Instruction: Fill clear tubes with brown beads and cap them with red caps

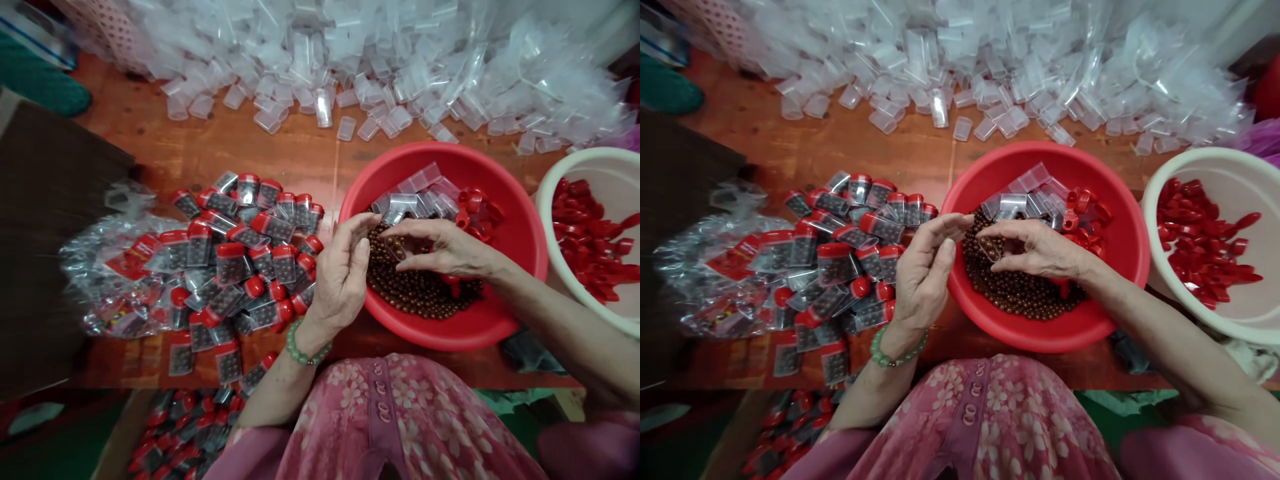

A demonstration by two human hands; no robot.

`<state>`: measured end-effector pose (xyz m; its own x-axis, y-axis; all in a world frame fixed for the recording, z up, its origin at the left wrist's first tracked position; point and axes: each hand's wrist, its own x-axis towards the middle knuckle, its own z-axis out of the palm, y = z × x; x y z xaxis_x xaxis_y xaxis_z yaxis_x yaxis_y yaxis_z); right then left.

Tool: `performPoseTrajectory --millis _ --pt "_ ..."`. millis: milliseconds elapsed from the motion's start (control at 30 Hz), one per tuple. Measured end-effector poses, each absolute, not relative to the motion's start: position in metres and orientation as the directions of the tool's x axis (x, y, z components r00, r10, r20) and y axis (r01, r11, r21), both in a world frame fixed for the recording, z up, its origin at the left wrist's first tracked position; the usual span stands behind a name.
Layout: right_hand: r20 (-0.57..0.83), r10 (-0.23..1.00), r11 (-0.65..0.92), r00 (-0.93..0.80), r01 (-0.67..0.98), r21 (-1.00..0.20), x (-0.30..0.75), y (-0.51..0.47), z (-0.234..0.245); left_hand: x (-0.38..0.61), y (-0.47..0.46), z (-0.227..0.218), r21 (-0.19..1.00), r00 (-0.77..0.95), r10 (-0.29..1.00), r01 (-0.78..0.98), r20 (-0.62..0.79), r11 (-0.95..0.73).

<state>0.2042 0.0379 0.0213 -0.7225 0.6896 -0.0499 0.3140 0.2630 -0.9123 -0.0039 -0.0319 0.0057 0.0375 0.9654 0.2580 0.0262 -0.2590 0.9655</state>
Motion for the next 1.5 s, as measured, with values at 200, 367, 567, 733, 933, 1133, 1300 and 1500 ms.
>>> performPoseTrajectory --millis 200,367,567,733,933,1133,1300,1500 --pt "-0.025 0.728 0.257 -0.685 0.307 -0.916 0.206 0.034 0.028 0.0 -0.032 -0.001 0.982 0.076 0.979 -0.011 0.188 -0.188" --pt "-0.014 0.73 0.236 -0.684 0.271 -0.933 0.206 0.034 0.028 -0.007 -0.028 0.001 0.993 0.242 0.969 -0.115 0.037 -0.009" --pt "-0.084 0.73 0.076 -0.678 0.203 -0.976 0.208 0.03 0.031 -0.005 -0.016 0.007 0.949 0.489 0.871 -0.248 -0.048 0.192" --pt "0.018 0.751 0.176 -0.66 0.173 -0.969 0.206 0.027 0.035 -0.001 -0.012 0.009 0.982 0.48 0.877 -0.155 -0.024 0.112" --pt "0.188 0.769 0.369 -0.611 0.185 -0.911 0.207 0.029 0.032 0.0 -0.015 0.011 0.992 0.445 0.893 -0.066 -0.068 0.108" --pt "0.22 0.809 0.38 -0.545 0.2 -0.903 0.207 0.027 0.033 0.006 -0.016 0.011 0.962 0.406 0.907 -0.187 -0.107 0.197" --pt "0.13 0.857 0.249 -0.499 0.18 -0.952 0.206 0.026 0.033 0.008 -0.012 0.007 0.948 0.389 0.914 -0.234 -0.111 0.215" --pt "0.048 0.867 0.164 -0.495 0.195 -0.967 0.203 0.023 0.039 0.008 -0.012 0.007 0.949 0.369 0.924 -0.242 -0.103 0.202"
